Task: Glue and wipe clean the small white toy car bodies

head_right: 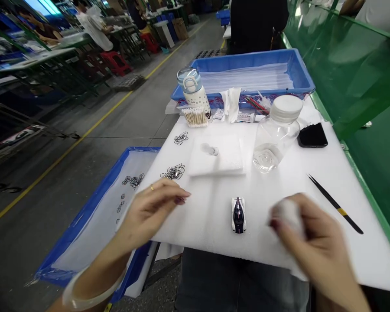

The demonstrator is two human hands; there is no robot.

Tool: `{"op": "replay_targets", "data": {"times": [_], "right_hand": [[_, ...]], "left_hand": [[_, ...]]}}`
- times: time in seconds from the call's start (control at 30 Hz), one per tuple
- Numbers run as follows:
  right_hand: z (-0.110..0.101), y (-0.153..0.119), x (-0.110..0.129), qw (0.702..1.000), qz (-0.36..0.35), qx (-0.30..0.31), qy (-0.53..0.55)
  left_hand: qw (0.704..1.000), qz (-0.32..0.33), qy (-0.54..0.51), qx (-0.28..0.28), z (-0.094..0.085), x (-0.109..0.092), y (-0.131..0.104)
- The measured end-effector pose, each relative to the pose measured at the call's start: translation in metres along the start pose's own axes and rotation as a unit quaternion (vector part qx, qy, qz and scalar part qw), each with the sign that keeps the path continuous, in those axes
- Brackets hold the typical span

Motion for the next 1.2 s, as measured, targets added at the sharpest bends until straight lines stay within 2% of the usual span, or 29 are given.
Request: {"op": "replay_targets", "data": {"times": [0.03, 0.07, 0.13, 0.2, 0.27, 0.37, 0.5, 0.57, 0.63, 0.73, 0.77, 0.83, 0.9, 0.93, 1.0, 1.07, 1.2], "right_hand": [[0.022, -0.004, 0.007, 0.997, -0.004, 0.081, -0.017], [0.039, -0.007, 0.012, 0.99, -0.013, 0.136, -0.033], [0.064, -0.013, 0.019, 0.976, -0.032, 0.21, -0.051], [0.074, -0.015, 0.022, 0.974, -0.039, 0.222, -0.032], [0.076, -0.018, 0.023, 0.974, -0.032, 0.224, 0.011], [0.075, -0.022, 0.02, 0.967, 0.006, 0.229, 0.108], [0.082, -0.026, 0.014, 0.93, 0.082, 0.271, 0.233], [0.086, -0.027, 0.012, 0.919, 0.108, 0.283, 0.253], [0.085, -0.027, 0.009, 0.921, 0.132, 0.275, 0.241], [0.074, -0.025, 0.006, 0.944, 0.148, 0.204, 0.215], [0.069, -0.024, 0.006, 0.954, 0.131, 0.173, 0.209], [0.059, -0.02, 0.009, 0.977, 0.053, 0.103, 0.177], [0.055, -0.017, 0.018, 0.992, -0.064, 0.044, 0.103], [0.055, -0.017, 0.024, 0.99, -0.13, 0.019, 0.058], [0.062, -0.018, 0.036, 0.968, -0.25, 0.0, -0.019], [0.074, -0.02, 0.045, 0.939, -0.335, 0.016, -0.069], [0.089, -0.024, 0.057, 0.898, -0.408, 0.017, -0.161]], "left_hand": [[0.999, 0.009, -0.031, 0.007, 0.013, -0.01, -0.001], [0.999, 0.02, -0.047, 0.007, 0.024, -0.02, -0.002], [0.998, 0.032, -0.061, 0.002, 0.044, -0.037, -0.002], [0.995, 0.038, -0.089, -0.002, 0.059, -0.047, -0.004], [0.99, 0.023, -0.14, -0.006, 0.067, -0.049, -0.006], [0.962, -0.044, -0.27, 0.0, 0.078, -0.039, -0.013], [0.913, -0.085, -0.398, 0.015, 0.095, -0.024, -0.021], [0.882, -0.096, -0.461, 0.011, 0.103, -0.019, -0.025], [0.839, -0.129, -0.528, 0.0, 0.108, -0.013, -0.028], [0.777, -0.192, -0.599, -0.014, 0.113, -0.006, -0.033], [0.761, -0.207, -0.614, -0.013, 0.113, -0.005, -0.034], [0.743, -0.225, -0.631, -0.005, 0.112, -0.003, -0.034], [0.736, -0.234, -0.635, 0.0, 0.112, -0.002, -0.033], [0.734, -0.237, -0.636, 0.001, 0.111, -0.002, -0.033], [0.73, -0.244, -0.639, -0.003, 0.112, -0.002, -0.033], [0.723, -0.259, -0.64, -0.014, 0.113, -0.001, -0.034], [0.719, -0.304, -0.623, -0.053, 0.114, 0.001, -0.036]]}}
Point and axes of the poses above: each hand's wrist, its own y-axis towards the middle knuckle, its own z-axis out of the palm, x = y × z, the point moved 4 cm from there along y, towards the middle knuckle, and after that the axes turned 5 degrees about y, right-handed, at the moved point
